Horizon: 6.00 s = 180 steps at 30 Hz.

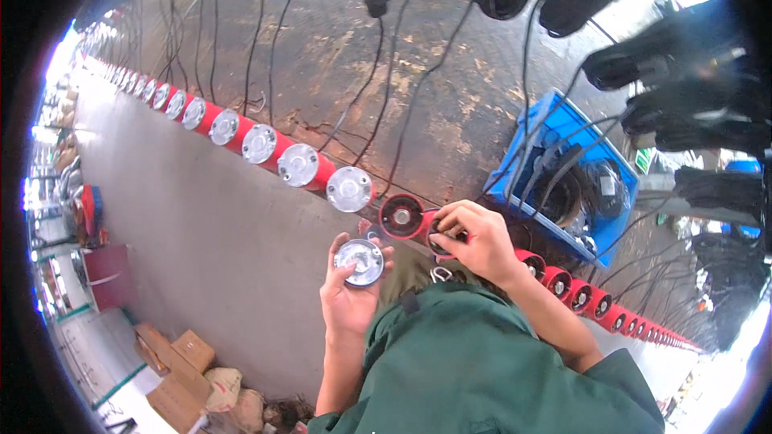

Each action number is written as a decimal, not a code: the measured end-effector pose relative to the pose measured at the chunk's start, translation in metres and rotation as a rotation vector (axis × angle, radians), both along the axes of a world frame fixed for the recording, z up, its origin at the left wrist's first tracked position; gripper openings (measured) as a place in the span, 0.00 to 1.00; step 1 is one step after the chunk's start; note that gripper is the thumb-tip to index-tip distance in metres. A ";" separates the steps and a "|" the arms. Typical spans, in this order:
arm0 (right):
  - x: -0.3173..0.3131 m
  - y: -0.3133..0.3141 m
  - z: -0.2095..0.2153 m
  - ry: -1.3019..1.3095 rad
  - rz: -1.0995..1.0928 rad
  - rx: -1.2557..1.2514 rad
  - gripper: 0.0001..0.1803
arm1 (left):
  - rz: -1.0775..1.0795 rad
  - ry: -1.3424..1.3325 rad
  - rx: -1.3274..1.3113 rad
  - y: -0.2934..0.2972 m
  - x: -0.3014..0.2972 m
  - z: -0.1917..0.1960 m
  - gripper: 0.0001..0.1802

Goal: The person wipes circular metal plates with a cloth, retrieves small parts from a blue container, and uses pliers to fasten the plates onto the top of red cylindrical units lined up on a workbench.

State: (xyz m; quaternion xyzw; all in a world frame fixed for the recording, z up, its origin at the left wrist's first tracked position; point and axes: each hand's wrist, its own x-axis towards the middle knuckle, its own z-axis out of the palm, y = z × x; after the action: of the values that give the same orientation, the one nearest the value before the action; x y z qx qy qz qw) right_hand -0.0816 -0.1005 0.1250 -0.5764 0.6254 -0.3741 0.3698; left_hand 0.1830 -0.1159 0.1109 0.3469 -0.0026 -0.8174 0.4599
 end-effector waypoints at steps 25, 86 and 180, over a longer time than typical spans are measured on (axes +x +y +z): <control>0.029 -0.043 -0.030 0.330 0.227 -0.221 0.23 | 0.056 0.031 -0.006 0.001 0.005 0.000 0.29; 0.025 -0.015 0.017 0.355 0.495 -0.402 0.20 | -0.037 0.135 0.169 0.012 -0.020 -0.001 0.27; -0.029 -0.046 -0.054 -0.274 0.129 0.482 0.22 | -0.231 -1.374 -1.084 -0.020 -0.066 -0.052 0.36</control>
State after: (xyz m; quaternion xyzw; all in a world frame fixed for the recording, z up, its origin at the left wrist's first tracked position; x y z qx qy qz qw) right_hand -0.1104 -0.1468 0.0707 -0.4546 0.6025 -0.2645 0.6003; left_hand 0.1167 -0.1364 0.0589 0.4932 -0.7010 -0.3558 0.3726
